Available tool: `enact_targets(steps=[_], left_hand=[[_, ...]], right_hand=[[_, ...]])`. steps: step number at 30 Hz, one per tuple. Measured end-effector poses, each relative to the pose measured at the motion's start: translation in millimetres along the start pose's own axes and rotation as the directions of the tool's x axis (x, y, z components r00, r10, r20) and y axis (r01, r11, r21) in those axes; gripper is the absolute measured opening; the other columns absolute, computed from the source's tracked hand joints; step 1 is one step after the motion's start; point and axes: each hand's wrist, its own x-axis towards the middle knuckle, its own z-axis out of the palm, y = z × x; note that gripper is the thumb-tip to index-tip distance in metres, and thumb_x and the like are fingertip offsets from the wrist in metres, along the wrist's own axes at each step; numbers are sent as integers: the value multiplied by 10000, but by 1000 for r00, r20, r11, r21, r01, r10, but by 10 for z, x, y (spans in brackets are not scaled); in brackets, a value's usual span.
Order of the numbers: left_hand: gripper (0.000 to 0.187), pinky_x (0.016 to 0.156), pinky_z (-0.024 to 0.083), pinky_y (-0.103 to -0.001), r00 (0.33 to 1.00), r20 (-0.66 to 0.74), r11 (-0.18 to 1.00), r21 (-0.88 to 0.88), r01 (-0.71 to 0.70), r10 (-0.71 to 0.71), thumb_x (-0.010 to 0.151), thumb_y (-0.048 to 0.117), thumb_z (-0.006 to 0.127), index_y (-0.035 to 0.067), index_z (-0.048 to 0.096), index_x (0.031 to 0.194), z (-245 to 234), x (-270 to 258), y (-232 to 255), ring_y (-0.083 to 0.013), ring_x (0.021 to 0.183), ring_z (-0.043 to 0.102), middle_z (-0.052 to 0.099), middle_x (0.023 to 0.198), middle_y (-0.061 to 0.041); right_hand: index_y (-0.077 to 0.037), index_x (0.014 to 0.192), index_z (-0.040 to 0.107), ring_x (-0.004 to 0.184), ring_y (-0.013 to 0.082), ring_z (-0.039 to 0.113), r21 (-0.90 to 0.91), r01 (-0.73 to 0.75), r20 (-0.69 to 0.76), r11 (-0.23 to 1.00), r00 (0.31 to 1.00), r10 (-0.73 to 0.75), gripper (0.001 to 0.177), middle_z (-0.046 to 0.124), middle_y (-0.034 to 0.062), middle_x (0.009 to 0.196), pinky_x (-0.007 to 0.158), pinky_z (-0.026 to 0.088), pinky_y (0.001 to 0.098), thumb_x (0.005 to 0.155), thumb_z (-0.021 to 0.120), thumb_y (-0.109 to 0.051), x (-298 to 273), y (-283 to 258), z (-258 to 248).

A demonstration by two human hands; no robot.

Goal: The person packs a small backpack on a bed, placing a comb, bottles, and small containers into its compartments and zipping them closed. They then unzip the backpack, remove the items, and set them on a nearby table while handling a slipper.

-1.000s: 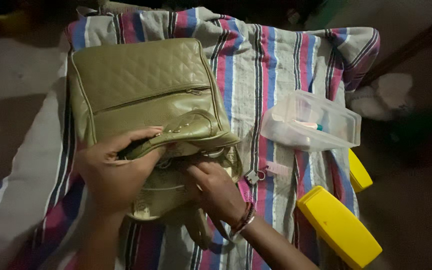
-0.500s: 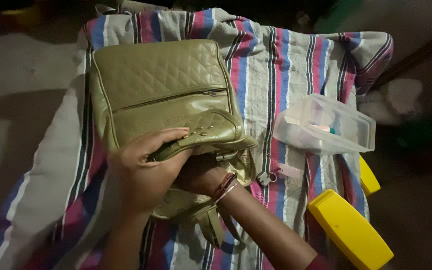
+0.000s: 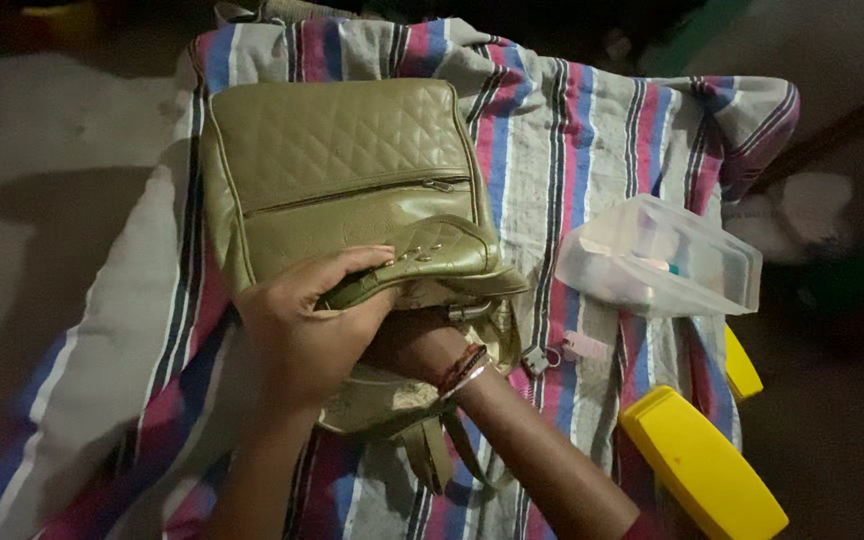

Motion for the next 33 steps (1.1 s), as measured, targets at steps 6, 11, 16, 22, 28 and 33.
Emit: enact_targets(steps=[6, 11, 16, 22, 28, 33], left_hand=[[262, 872, 620, -303, 1000, -12, 1000, -16, 0, 0, 781, 22, 831, 51, 782, 1037, -3, -1, 14, -190, 980, 797, 796, 1044, -96], [304, 857, 624, -287, 998, 35, 998, -18, 57, -56, 765, 5, 809, 41, 776, 1066, -19, 21, 20, -190, 1006, 794, 792, 1085, -107], [301, 887, 620, -295, 999, 26, 999, -21, 30, -29, 778, 2, 816, 34, 774, 1074, -9, 3, 26, -193, 1016, 792, 791, 1091, -112], [280, 851, 619, -287, 999, 3, 999, 5, 42, -42, 778, 32, 852, 54, 782, 1047, 43, -35, 56, -173, 951, 796, 797, 1035, -99], [307, 768, 615, -287, 986, 108, 990, 76, 119, -127, 725, 64, 864, 100, 800, 1023, 82, -42, 62, -167, 901, 793, 802, 991, -78], [361, 789, 589, -362, 930, 302, 966, 212, 147, -208, 716, 120, 855, 109, 783, 1070, 59, -41, 174, -231, 929, 770, 798, 1016, -81]], right_hand=[[-11, 1410, 543, 1349, 400, 509, 46, -17, -192, 999, 981, 26, 618, 567, 244, 1420, 1145, 343, 512, 892, 677, -321, -108, -176, -117], [63, 1182, 653, 1046, 445, 648, 401, -204, -121, 893, 954, 273, 575, 686, 289, 1105, 900, 504, 487, 747, 829, -270, -199, -399, -544], [11, 1024, 700, 835, 386, 692, 357, -435, 90, 827, 897, 433, 451, 710, 220, 908, 765, 545, 461, 764, 855, -324, -279, -634, -996], [33, 1135, 665, 997, 375, 681, 490, -362, -64, 793, 892, 447, 633, 726, 228, 1062, 860, 550, 439, 615, 905, -237, -584, -612, -1305], [-33, 1369, 545, 1173, 263, 639, 817, -513, 350, 263, 804, 481, 833, 661, 138, 1284, 955, 554, 396, 592, 833, -114, -1231, -73, -1521], [-33, 1323, 552, 956, 245, 695, 908, -409, 375, -88, 704, 602, 693, 691, 118, 1099, 783, 584, 374, 653, 709, -117, -2081, 523, -1817]])
